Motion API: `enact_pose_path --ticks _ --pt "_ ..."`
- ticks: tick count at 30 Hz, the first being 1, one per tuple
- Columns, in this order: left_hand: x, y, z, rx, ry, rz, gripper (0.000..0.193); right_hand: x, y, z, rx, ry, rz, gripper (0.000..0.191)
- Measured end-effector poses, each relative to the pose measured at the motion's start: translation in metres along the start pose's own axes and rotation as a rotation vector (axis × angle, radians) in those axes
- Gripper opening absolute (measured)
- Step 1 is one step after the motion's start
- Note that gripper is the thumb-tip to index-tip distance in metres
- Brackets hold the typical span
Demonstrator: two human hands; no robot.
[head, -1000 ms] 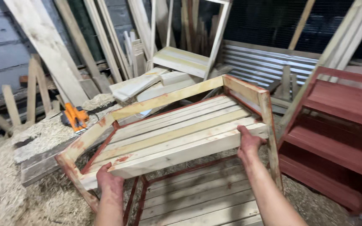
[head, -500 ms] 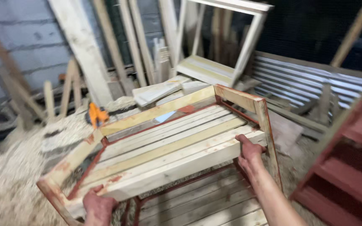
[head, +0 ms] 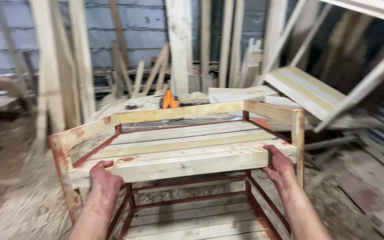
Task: The person applies reddish-brown stain to a wooden shelving unit using a cloth. They dip the cloth into a container of stain, then wipe the stain onto the shelves and frame, covering multiple sections of the unit.
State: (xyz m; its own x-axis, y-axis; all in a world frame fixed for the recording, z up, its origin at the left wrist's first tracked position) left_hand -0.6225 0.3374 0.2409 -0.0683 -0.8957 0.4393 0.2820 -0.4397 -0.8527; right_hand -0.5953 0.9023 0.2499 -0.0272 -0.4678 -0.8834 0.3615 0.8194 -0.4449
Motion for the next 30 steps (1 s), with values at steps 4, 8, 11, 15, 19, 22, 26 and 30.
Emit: enact_pose_path --ticks 4,8,11,15,19,22,26,30 --pt "0.02 0.002 0.0 0.152 -0.127 -0.034 0.056 0.022 -0.021 -0.03 -0.073 -0.021 -0.122 0.032" --pt "0.035 -0.015 -0.01 0.105 -0.102 0.004 0.054 0.04 -0.04 -0.062 -0.094 -0.04 -0.072 0.031" --pt "0.039 -0.032 -0.025 0.318 -0.17 0.079 0.052 0.049 -0.049 -0.081 -0.063 -0.079 -0.01 0.03" --pt "0.036 -0.046 -0.046 0.434 -0.229 0.123 0.057 0.067 -0.052 -0.098 0.012 -0.118 -0.078 0.032" --pt "0.03 -0.047 -0.067 0.467 -0.238 0.09 0.061 0.089 -0.049 -0.112 -0.018 -0.104 -0.193 0.034" --pt "0.028 -0.032 -0.081 0.543 -0.278 0.109 0.075 0.103 -0.051 -0.12 -0.023 -0.113 -0.124 0.035" --pt "0.045 -0.002 -0.104 0.264 -0.124 0.073 0.066 0.122 -0.078 -0.127 0.029 -0.132 -0.106 0.039" --pt "0.049 0.012 -0.135 -0.052 -0.115 0.068 0.069 0.121 -0.097 -0.13 0.108 -0.153 -0.018 0.042"
Point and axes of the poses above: each hand's wrist, its own z-axis away from the middle knuckle, its own y-axis out of the back of the hand, x = y × z, the point moved 1 cm from there along -z, towards the middle knuckle, and after that the axes turned 12 degrees about -x, right-handed, at the moved point
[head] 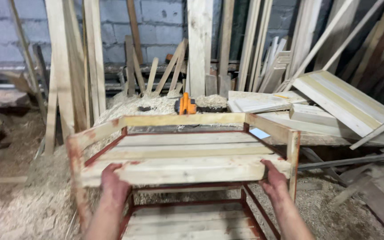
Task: The person applies reddish-brown stain to a wooden shelving unit using a cloth. They dip the cloth into a container of stain, then wipe the stain onto the shelves and frame, covering multiple sections of the unit.
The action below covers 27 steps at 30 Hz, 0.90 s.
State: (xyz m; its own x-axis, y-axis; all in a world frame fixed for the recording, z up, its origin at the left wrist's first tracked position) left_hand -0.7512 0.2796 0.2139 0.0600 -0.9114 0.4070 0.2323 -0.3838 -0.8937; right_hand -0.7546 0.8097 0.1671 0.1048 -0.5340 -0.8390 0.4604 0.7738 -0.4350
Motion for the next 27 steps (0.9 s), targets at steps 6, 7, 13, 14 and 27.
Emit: enact_pose_path --ticks 6,7,13,14,27 --pt "-0.006 0.013 -0.031 0.412 -0.212 -0.275 0.085 0.005 -0.019 -0.009 -0.208 0.135 -0.109 0.045" --pt "-0.007 0.017 -0.039 0.389 -0.242 -0.361 0.09 0.008 -0.023 -0.011 -0.212 0.17 -0.116 0.047" --pt "-0.017 0.049 -0.102 0.336 -0.331 -0.536 0.099 0.012 -0.048 -0.013 -0.231 0.201 -0.163 0.051" --pt "-0.016 0.052 -0.105 0.363 -0.317 -0.6 0.103 0.011 -0.052 -0.011 -0.195 0.181 -0.127 0.05" --pt "-0.007 0.033 -0.12 0.191 -0.14 -0.352 0.112 0.028 -0.077 -0.036 -0.224 0.247 -0.181 0.036"
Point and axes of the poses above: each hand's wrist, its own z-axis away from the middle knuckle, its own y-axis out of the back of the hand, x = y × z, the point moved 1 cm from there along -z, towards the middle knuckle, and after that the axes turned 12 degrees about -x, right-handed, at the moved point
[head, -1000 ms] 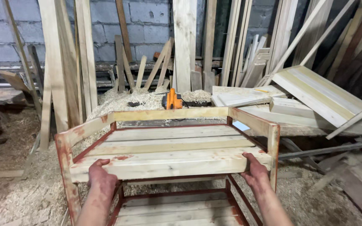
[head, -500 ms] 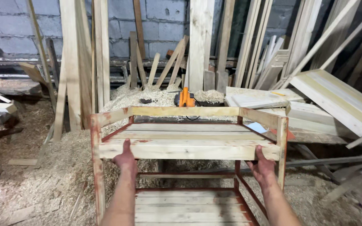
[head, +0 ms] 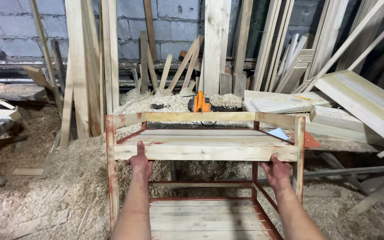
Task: The person applies reddish-brown stain to a wooden shelving unit using a cloth. They dip the cloth into a container of stain, then wipe the stain onto the shelves and frame, covering multiple sections of the unit.
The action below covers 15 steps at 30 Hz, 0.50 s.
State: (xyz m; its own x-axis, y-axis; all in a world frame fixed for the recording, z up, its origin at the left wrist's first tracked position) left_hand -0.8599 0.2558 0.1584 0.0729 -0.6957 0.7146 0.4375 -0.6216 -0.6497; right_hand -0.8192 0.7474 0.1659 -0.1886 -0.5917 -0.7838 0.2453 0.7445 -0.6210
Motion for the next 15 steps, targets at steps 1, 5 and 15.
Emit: enact_pose_path --ticks 1,5,15 --pt "-0.003 0.001 -0.008 -0.024 -0.015 0.023 0.107 0.001 0.0 -0.002 -0.039 0.011 -0.015 0.035" --pt "-0.01 0.006 -0.033 -0.153 -0.033 -0.004 0.077 0.003 0.002 -0.005 -0.045 0.011 -0.069 0.033" --pt "-0.027 0.025 0.0 -0.163 0.104 -0.468 0.055 0.087 0.013 0.05 -0.253 -0.222 0.215 0.023"
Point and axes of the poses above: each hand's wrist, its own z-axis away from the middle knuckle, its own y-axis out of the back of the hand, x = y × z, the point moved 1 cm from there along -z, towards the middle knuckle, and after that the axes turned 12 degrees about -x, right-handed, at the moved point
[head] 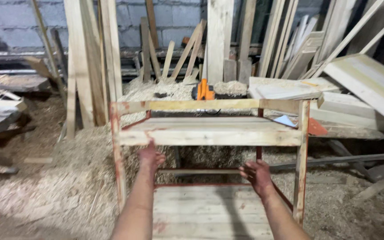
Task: The person applies reddish-brown stain to a wooden shelving unit using a cloth. They dip the cloth into a container of stain, then wipe the stain onto the shelves and frame, covering multiple sections of the unit.
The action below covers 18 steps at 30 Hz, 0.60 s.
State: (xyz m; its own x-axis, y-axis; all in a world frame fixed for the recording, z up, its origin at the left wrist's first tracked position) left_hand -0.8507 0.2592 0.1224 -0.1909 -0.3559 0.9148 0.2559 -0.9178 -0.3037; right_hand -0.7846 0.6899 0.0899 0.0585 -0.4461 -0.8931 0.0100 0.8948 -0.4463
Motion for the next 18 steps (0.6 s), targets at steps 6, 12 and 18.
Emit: enact_pose_path --ticks 6,12,18 --pt "-0.066 0.008 0.056 -0.061 0.24 -0.085 0.054 0.047 -0.035 0.054 -0.008 -0.233 0.002 0.034" --pt "-0.075 0.028 0.125 -0.136 0.191 -0.099 0.044 0.045 -0.065 0.108 -0.189 -0.291 0.161 0.046" --pt "-0.061 0.056 0.211 -0.137 0.136 -0.167 0.028 0.048 -0.106 0.154 -0.343 -0.304 0.261 0.051"
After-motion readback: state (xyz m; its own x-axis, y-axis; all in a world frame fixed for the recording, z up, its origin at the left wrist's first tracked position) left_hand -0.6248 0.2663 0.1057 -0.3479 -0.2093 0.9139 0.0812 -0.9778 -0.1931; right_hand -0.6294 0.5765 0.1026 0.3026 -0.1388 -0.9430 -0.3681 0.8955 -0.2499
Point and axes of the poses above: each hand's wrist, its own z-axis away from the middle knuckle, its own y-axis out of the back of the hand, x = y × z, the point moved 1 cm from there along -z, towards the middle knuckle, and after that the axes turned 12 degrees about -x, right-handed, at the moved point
